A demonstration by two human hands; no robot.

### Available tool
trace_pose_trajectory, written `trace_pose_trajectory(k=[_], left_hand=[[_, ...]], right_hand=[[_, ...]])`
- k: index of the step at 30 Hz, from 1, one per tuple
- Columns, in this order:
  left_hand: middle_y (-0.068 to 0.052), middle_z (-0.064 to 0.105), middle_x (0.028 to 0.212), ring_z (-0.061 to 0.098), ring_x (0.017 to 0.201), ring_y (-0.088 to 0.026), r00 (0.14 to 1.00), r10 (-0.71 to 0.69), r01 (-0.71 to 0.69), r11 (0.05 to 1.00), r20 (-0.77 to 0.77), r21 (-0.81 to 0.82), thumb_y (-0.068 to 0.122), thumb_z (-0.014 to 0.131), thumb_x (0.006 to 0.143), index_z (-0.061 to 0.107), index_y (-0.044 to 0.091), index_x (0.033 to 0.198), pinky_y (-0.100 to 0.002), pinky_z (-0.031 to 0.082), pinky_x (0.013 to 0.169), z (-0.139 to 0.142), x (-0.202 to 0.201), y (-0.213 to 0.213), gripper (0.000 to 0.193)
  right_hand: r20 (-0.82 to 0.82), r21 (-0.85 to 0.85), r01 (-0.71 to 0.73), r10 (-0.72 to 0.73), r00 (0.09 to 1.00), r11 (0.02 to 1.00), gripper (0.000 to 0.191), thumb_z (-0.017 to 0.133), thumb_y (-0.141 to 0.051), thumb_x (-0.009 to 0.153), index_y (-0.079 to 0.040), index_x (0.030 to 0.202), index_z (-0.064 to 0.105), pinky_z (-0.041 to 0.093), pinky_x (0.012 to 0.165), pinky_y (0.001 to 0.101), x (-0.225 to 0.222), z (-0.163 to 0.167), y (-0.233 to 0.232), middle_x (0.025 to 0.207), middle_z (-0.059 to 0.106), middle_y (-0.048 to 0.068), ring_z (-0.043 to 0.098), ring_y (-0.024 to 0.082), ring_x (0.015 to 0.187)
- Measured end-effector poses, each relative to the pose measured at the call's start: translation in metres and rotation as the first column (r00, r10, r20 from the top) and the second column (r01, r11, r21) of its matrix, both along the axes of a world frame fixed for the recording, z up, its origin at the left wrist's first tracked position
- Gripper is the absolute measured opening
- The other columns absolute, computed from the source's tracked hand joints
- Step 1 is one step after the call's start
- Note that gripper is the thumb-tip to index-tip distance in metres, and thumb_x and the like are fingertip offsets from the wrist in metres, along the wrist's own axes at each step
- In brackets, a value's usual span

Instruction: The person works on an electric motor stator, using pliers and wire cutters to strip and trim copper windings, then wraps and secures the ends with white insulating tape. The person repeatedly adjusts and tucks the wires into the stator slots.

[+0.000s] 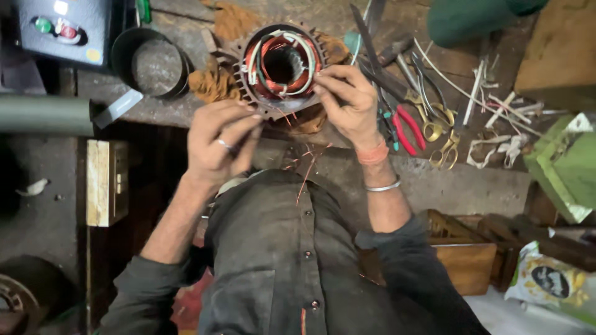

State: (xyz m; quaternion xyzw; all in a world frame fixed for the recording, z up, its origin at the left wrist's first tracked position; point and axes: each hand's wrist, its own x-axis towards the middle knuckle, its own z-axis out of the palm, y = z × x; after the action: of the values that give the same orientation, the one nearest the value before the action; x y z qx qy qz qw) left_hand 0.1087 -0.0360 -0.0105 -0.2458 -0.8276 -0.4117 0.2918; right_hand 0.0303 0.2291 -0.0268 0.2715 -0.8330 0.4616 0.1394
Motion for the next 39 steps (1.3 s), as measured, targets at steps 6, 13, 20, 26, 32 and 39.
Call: trace_pose_trajectory(k=[6,13,20,26,32,39], left_hand=[[-0.015,0.069,0.109,0.069,0.101,-0.03,0.943,0.266,-0.287,0.954,0.199,0.084,-0.006,0.078,0.091,0.073,0.0,0.108,-0.038,0.057,0.089,-0.02,0.05,-0.022,0.018],[-0.016,0.07,0.112,0.071,0.102,-0.028,0.866,0.399,-0.455,0.879,0.302,0.142,-0.004,0.075,0.1,0.072,0.0,0.112,-0.033,0.058,0.087,-0.032,0.085,-0.026,0.013],[-0.016,0.07,0.111,0.071,0.098,-0.025,0.842,0.436,-0.502,0.848,0.318,0.167,-0.003,0.074,0.101,0.072,-0.001,0.113,-0.03,0.057,0.083,-0.034,0.098,-0.03,0.013],[-0.016,0.07,0.11,0.069,0.092,-0.021,0.83,0.434,-0.519,0.832,0.35,0.198,-0.003,0.073,0.103,0.072,-0.001,0.115,-0.027,0.057,0.079,-0.035,0.1,-0.033,0.013],[-0.015,0.071,0.109,0.07,0.09,-0.02,0.837,0.424,-0.509,0.835,0.347,0.207,-0.002,0.074,0.102,0.073,-0.001,0.115,-0.027,0.056,0.079,-0.035,0.092,-0.032,0.013],[-0.015,0.071,0.106,0.069,0.089,-0.02,0.845,0.396,-0.49,0.843,0.359,0.223,-0.002,0.074,0.101,0.072,-0.001,0.114,-0.028,0.055,0.08,-0.031,0.081,-0.032,0.014]], right_hand=[[0.262,-0.471,0.12,0.008,0.965,0.874,0.012,0.071,-0.003,0.103,0.001,0.115,0.07,0.053,0.083,0.0247,-0.013,-0.036,-0.006,0.113,0.071,0.007,0.064,0.011,0.096],[0.362,-0.617,0.253,-0.016,0.932,0.746,0.011,0.072,-0.003,0.102,0.003,0.112,0.071,0.047,0.068,0.0219,-0.02,-0.047,-0.016,0.099,0.075,0.007,0.059,0.006,0.076],[0.253,-0.58,0.184,-0.04,0.967,0.794,0.009,0.072,0.0,0.104,0.005,0.111,0.072,0.048,0.065,0.0247,-0.024,-0.032,-0.002,0.097,0.073,0.009,0.06,0.01,0.072],[0.232,-0.674,0.161,0.001,0.973,0.721,0.01,0.071,0.002,0.102,0.003,0.111,0.069,0.047,0.063,0.0255,-0.03,-0.017,0.017,0.095,0.074,0.012,0.059,0.011,0.069],[0.198,-0.757,0.136,0.026,0.98,0.639,0.009,0.07,0.003,0.103,0.004,0.111,0.067,0.044,0.064,0.0257,-0.039,0.006,0.027,0.096,0.072,0.016,0.057,0.013,0.07],[0.226,-0.793,0.128,0.093,0.97,0.595,0.009,0.071,-0.001,0.101,0.002,0.109,0.066,0.045,0.06,0.0273,-0.045,0.026,0.028,0.093,0.069,0.015,0.056,0.014,0.066]])
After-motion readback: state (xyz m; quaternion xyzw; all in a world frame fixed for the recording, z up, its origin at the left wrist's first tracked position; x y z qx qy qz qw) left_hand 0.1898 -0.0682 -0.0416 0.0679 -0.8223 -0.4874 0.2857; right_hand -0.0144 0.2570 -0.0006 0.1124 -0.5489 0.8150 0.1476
